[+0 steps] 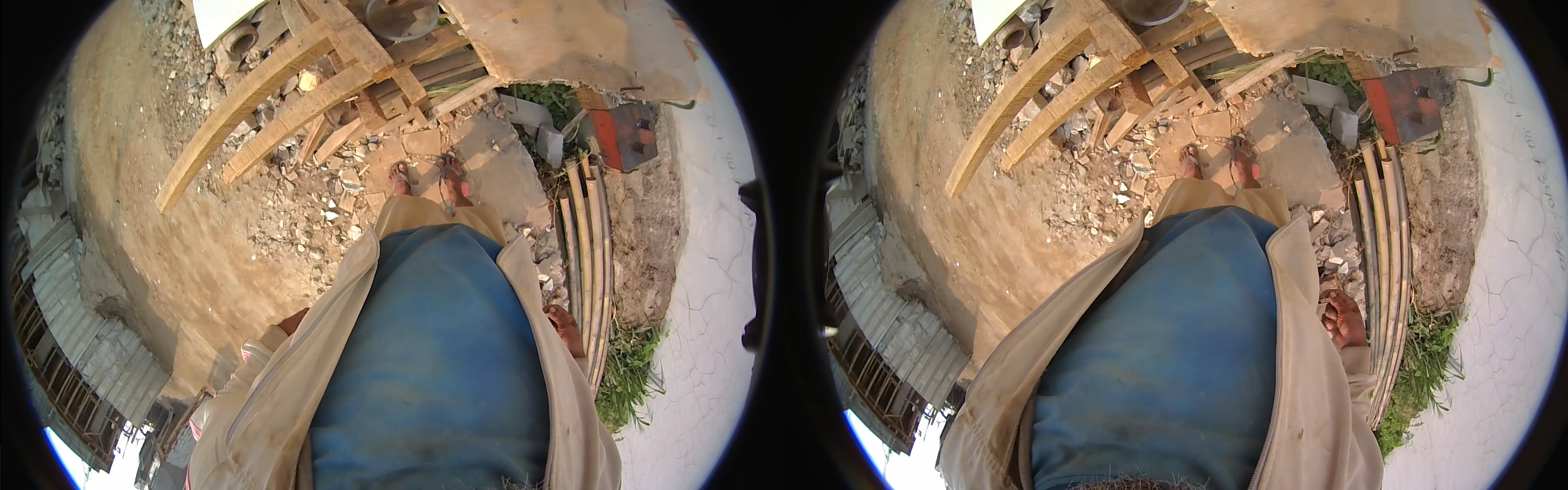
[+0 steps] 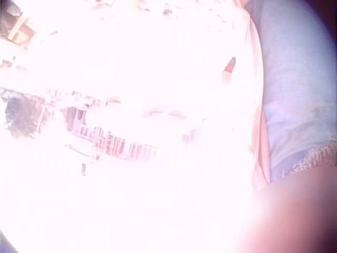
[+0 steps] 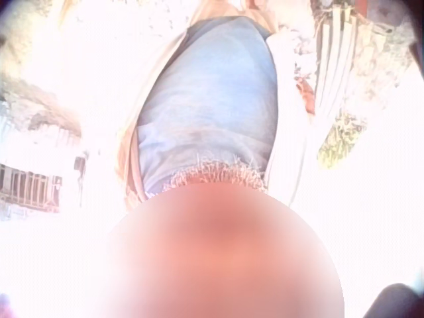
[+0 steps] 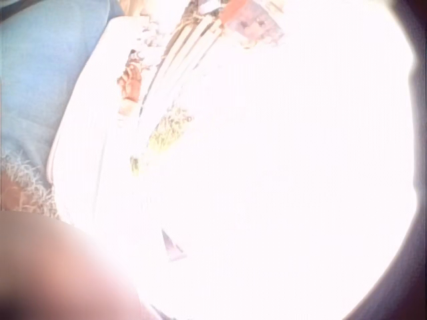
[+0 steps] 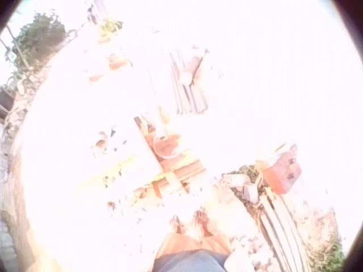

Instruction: The person bends thin metal rods using a hammer and a metal block on a makeshift wooden table. They repeatedly position each rod and strike it to create a bend, then place the finished pieces aside.

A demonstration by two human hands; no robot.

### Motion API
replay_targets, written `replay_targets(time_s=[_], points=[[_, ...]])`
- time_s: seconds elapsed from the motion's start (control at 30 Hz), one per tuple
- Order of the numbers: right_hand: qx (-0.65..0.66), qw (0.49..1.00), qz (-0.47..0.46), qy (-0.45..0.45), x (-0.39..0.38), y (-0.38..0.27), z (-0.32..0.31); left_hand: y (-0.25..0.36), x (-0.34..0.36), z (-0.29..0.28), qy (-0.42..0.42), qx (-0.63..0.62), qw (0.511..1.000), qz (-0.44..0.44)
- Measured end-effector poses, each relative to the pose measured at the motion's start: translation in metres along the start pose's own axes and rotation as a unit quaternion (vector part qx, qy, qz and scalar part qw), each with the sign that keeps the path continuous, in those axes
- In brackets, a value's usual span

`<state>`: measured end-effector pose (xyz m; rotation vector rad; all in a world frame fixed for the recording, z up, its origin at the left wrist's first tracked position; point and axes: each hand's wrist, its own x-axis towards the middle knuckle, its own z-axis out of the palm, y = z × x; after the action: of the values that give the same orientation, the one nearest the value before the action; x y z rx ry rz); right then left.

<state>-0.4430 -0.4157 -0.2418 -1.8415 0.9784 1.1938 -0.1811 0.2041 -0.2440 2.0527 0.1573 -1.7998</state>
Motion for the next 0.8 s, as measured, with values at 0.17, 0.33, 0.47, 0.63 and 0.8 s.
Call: replay_targets(time_s=[0.17,0.33,0.47,0.63,0.8], points=[[0.114,0.993,-0.002,-0.008,-0.010,-0.008,-0.003,0.054,0.004,-0.021,0.038,0.027,0.989,0.138],[0.237,0.971,-0.014,-0.027,-0.015,-0.022,-0.002,0.136,-0.024,-0.021,0.108,-0.434,0.894,0.006],[0.356,0.933,-0.033,-0.040,-0.013,-0.035,-0.001,0.170,-0.024,-0.030,0.114,-0.586,0.799,0.068],[0.567,0.818,-0.081,-0.045,-0.012,-0.050,0.011,0.186,-0.012,-0.030,0.047,-0.637,0.746,0.189],[0.779,0.627,-0.003,0.021,-0.020,-0.068,0.003,0.210,-0.009,-0.037,0.045,-0.612,0.747,0.256]])
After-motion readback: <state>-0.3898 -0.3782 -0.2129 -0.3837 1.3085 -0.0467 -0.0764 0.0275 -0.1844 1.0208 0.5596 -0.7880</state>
